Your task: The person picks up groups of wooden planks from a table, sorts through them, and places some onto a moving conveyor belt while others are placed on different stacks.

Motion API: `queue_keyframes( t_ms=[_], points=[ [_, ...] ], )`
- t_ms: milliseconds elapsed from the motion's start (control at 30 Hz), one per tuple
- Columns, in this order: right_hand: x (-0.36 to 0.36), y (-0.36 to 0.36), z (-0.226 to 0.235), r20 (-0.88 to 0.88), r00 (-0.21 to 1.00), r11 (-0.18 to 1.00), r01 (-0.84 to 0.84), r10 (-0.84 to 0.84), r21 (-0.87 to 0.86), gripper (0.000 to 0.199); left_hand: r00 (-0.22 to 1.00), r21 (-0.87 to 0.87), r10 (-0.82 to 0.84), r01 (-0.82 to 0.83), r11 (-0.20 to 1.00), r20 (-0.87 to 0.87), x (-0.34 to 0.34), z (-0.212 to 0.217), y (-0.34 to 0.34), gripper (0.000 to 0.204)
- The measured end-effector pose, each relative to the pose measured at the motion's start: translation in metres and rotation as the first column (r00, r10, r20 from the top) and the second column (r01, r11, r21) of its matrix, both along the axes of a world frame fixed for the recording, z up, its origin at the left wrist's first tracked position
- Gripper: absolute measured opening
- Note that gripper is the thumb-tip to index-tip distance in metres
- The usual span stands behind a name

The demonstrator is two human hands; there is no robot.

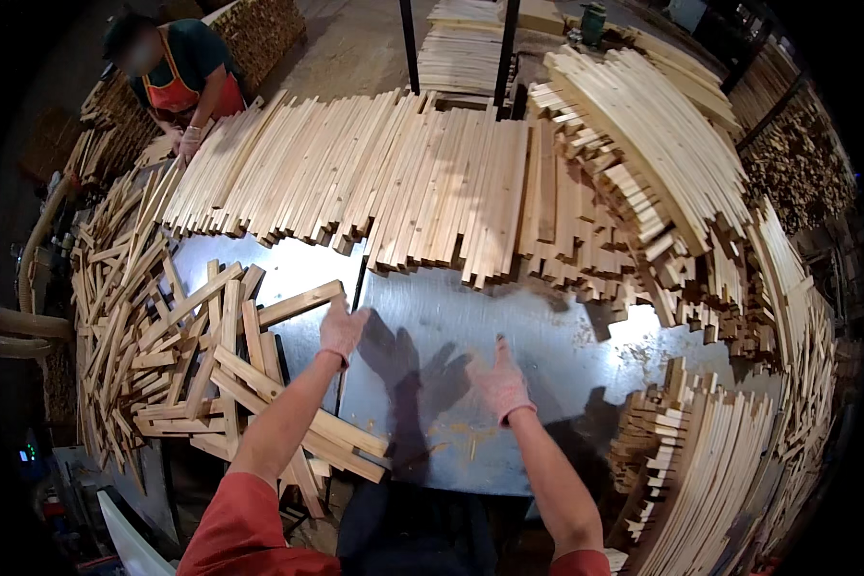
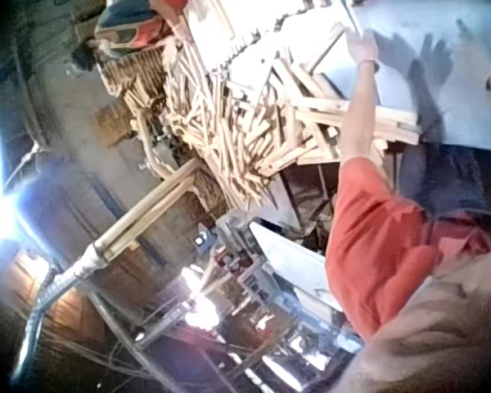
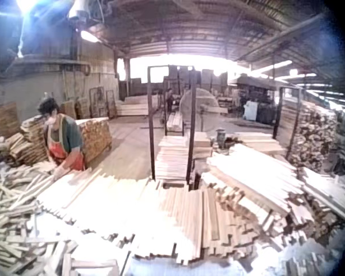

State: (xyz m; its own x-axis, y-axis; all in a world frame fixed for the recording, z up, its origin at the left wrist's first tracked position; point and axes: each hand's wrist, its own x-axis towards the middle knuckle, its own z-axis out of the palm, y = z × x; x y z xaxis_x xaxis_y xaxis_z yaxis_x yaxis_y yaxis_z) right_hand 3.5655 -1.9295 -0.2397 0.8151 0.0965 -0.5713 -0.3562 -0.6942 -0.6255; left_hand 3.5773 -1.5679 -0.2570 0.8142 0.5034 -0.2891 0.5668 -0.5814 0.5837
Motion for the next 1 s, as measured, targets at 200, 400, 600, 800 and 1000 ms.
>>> queue_keyframes(
  t_ms=[200,400,600,800,1000],
  points=[
    [0.137,0.058,-0.015,0.124,0.989,0.956,0.111,-0.080,-0.270,0.119,0.996,0.186,0.080,-0.087,0.979,0.048,0.113,-0.033,0.075,0.073],
    [0.186,0.094,-0.041,0.123,0.985,0.881,0.167,-0.125,-0.443,0.125,0.995,0.253,-0.051,0.072,0.965,-0.090,0.169,-0.070,0.102,0.042],
    [0.187,0.103,-0.046,0.174,0.978,0.884,0.184,-0.118,-0.430,0.129,0.990,0.245,-0.030,-0.004,0.969,0.137,0.159,-0.073,0.108,0.053],
    [0.191,0.107,-0.053,0.229,0.962,0.842,0.247,-0.151,-0.481,0.126,0.990,-0.051,-0.127,0.131,0.990,0.065,0.135,-0.031,0.060,0.078],
    [0.196,0.112,-0.047,0.125,0.981,0.827,0.190,-0.146,-0.529,0.131,0.987,0.005,-0.143,0.144,0.990,-0.075,0.161,-0.029,0.033,0.087]
  ],
)
